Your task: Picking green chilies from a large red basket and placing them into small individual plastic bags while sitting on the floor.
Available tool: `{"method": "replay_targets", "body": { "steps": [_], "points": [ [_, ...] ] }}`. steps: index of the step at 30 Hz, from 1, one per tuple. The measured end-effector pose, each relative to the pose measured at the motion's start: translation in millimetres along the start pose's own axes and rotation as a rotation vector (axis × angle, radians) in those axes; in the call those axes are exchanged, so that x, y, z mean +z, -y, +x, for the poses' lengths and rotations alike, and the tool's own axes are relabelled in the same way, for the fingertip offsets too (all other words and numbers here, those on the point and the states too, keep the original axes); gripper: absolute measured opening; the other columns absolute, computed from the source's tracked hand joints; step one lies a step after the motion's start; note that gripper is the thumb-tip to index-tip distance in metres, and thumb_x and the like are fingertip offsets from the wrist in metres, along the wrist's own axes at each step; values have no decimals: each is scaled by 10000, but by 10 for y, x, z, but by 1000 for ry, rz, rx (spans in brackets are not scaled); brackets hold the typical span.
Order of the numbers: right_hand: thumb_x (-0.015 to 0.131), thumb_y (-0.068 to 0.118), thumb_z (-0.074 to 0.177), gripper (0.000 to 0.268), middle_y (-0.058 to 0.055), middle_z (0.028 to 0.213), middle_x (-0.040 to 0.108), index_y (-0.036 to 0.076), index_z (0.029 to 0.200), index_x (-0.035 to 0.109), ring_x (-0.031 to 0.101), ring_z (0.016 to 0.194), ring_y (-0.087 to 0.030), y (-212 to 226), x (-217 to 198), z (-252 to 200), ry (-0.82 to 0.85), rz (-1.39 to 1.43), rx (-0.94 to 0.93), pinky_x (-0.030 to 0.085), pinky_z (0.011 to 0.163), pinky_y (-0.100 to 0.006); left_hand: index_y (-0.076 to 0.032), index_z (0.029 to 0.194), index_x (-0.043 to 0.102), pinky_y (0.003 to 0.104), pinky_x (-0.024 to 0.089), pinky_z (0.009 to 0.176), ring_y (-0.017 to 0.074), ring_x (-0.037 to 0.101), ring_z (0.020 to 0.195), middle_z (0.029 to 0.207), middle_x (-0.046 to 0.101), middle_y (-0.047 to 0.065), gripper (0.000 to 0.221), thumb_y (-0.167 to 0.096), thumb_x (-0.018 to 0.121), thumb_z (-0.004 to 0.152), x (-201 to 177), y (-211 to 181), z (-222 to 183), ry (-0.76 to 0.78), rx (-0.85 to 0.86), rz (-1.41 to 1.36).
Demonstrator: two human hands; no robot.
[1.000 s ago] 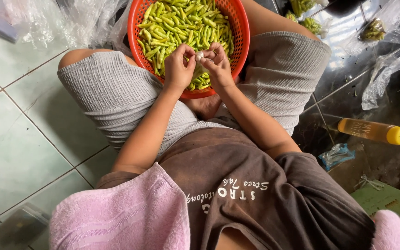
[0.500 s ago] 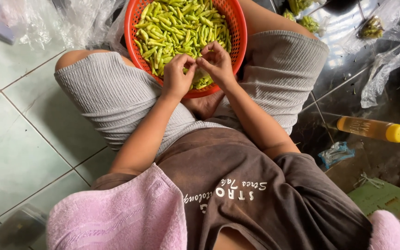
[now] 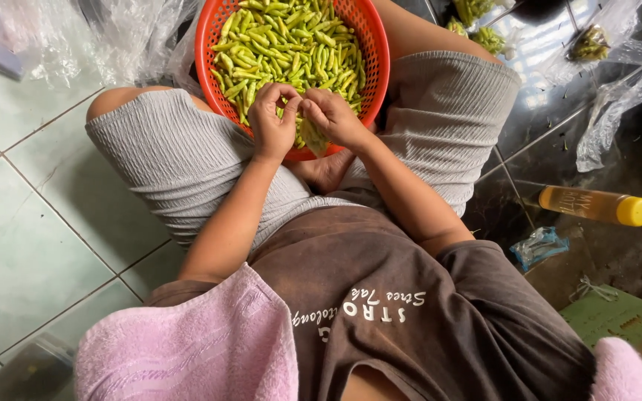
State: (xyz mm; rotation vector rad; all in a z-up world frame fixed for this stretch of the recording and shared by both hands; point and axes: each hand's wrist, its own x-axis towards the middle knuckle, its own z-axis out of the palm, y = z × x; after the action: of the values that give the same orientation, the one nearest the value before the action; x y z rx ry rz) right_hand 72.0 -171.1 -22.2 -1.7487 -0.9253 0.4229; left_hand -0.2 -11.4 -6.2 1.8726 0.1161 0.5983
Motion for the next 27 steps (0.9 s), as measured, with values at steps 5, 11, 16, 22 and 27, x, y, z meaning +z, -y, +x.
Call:
{"method": "replay_targets", "body": {
  "steps": [5,11,16,22,27],
  "points": [
    [470,274,1088,280,-96,798,633,80,969,633,583,689,-194,21,-267,8,-144,189,329,496,616,-324,-85,906,653,338,526,678,216,609,727,816,660,53,110,-9,722,867,-162,73,180,-30,-23,40],
    [534,369,942,575,-209,1015,689,-95,1282,552,723,784,-249,-791,-1540,-202,-1101,1055,440,644,633,-316,-30,1040,620,353,516,730,238,601,792,912,647,98,204,40,678,858,-1067,503,972,-213,257,343],
    [401,173,1057,533,-304,1313,504,-141,1479,318,634,1142,-442,-1335,-2227,-507,-1384,1696,199,606,991,-423,-92,1039,603,363,526,714,241,570,739,850,620,75,210,-18,652,849,-1505,1323,1217,-645,332,587],
    [526,387,1057,465,-44,1533,619,154,1459,560,558,1527,-245,-1447,-2010,-795,-852,1609,152,547,1156,-424,-51,930,618,433,440,815,301,573,792,930,644,92,142,45,586,830,-1283,37,590,-578,740,694],
    [620,384,1051,348,37,1400,702,214,1348,679,720,1214,-87,-1241,-1949,-720,-708,1432,119,535,1043,-279,-136,845,463,407,410,687,248,471,711,907,557,58,328,-29,599,567,-1093,-41,-395,-473,676,562]
  ]
}}
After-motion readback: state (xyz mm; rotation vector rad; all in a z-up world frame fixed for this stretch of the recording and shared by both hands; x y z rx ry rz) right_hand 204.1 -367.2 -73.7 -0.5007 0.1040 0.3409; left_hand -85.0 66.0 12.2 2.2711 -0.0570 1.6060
